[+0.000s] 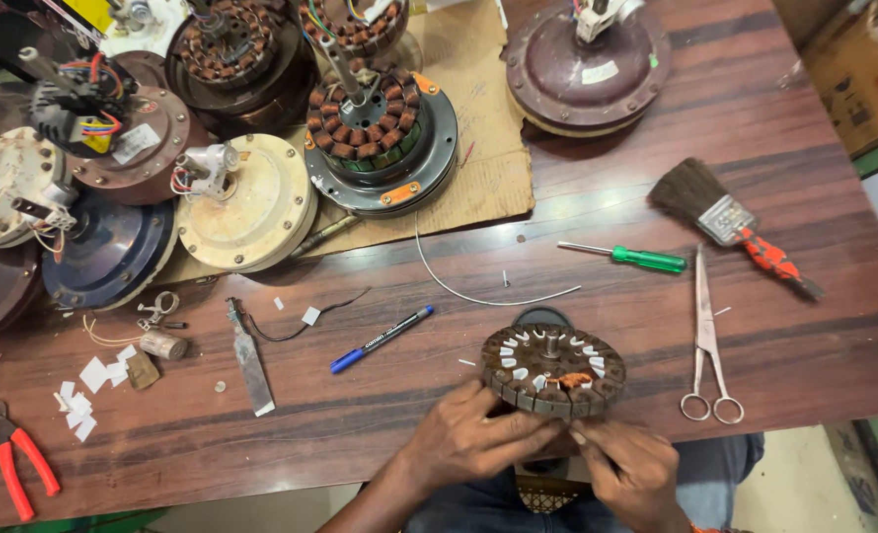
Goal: The person sits at a workbench and rewinds a fan motor armature, using a screwdriver to work on the stator and then pressing and fitting copper wire coils into the slots around the armature by hand, rotating the piece as they go.
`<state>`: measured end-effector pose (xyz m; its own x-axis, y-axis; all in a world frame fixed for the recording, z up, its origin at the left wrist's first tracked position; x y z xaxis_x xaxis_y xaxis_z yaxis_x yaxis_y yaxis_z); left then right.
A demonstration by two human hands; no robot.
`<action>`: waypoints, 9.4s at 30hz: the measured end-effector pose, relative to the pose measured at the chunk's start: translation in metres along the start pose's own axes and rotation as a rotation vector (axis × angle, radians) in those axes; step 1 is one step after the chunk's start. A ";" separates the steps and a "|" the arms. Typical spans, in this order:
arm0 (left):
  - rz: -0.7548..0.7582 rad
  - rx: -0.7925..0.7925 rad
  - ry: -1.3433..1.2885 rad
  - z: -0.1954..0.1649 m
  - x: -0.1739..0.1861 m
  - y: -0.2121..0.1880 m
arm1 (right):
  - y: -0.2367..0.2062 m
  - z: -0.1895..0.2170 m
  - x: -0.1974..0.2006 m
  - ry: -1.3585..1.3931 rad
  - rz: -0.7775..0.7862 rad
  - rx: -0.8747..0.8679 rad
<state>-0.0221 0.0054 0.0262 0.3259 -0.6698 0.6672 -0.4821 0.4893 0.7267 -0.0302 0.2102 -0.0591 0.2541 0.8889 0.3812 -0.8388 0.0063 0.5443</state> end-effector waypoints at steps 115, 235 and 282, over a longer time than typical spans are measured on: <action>-0.285 0.431 -0.257 0.041 -0.005 0.035 | 0.075 0.066 0.013 0.020 0.257 -0.114; -0.766 1.379 -0.651 0.000 -0.077 -0.023 | 0.170 0.088 -0.010 -0.228 0.406 0.352; -0.198 0.520 -0.082 0.030 0.001 0.047 | 0.093 0.088 0.023 -0.220 0.233 0.081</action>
<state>-0.0688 0.0105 0.0560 0.3970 -0.7723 0.4959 -0.7620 0.0238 0.6472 -0.0603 0.1907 0.0656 0.1655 0.7416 0.6501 -0.8479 -0.2296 0.4778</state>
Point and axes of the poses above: each hand's wrist, its own y-axis towards the middle knuckle, its own x-axis out of the back of the hand, z = x × y, the point moved 6 cm from there along y, towards the middle knuckle, and after that the axes turned 14 degrees about -z, right-handed, at the moved point
